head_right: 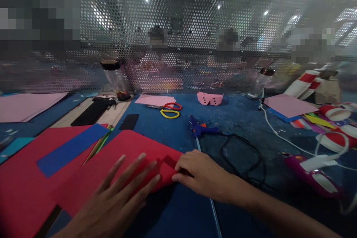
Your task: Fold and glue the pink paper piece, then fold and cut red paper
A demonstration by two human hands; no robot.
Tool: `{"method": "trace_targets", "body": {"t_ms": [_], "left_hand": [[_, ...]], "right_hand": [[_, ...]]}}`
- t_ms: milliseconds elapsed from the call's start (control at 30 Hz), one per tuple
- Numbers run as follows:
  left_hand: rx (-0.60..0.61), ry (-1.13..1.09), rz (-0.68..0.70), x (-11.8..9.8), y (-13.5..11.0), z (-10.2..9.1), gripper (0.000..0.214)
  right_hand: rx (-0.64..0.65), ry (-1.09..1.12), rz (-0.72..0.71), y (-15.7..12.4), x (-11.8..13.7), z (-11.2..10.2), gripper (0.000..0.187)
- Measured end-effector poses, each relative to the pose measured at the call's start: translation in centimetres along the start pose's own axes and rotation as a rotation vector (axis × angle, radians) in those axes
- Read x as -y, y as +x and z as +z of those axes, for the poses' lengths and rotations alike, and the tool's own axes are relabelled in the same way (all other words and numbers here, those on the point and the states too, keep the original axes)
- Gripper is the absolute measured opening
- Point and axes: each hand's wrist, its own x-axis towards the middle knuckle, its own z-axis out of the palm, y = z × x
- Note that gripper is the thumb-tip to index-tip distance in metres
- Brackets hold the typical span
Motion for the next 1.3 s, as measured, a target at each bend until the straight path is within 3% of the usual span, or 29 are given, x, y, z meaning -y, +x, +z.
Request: {"method": "trace_targets", "body": {"t_ms": [100, 200, 367, 533, 733, 1000, 1300], "left_hand": [[-0.012, -0.027, 0.009, 0.0, 0.0, 0.0, 0.048], [0.003, -0.018, 0.189, -0.4, 0.1, -0.3, 0.053], [0.014, 0.023, 0.071, -0.7, 0.2, 1.2, 0.051], [0.025, 0.046, 0.048, -0.1, -0.2, 2.5, 0.062], [0.023, 0.062, 0.025, -0.1, -0.4, 2.8, 0.071], [0.008, 0.042, 0.041, 0.1, -0.3, 2.7, 0.069], [0.049, 0.060, -0.034, 0.2, 0.0, 2.3, 0.072]], "right_hand": [[-0.024, -0.012, 0.031, 0.2, -0.4, 0.3, 0.020], [-0.025, 0.000, 0.060, 0.5, -0.4, 0.5, 0.021], [0.001, 0.008, 0.108, 0.3, 0.0, -0.4, 0.019], [0.056, -0.032, 0.078, -0.1, -0.5, -1.7, 0.015], [0.079, -0.085, 0.072, 0.0, -1.5, -1.2, 0.006], [0.069, -0.119, 0.132, 0.0, -1.9, -0.8, 0.017], [0.054, -0.137, 0.190, -0.2, -2.0, -1.1, 0.016]]}}
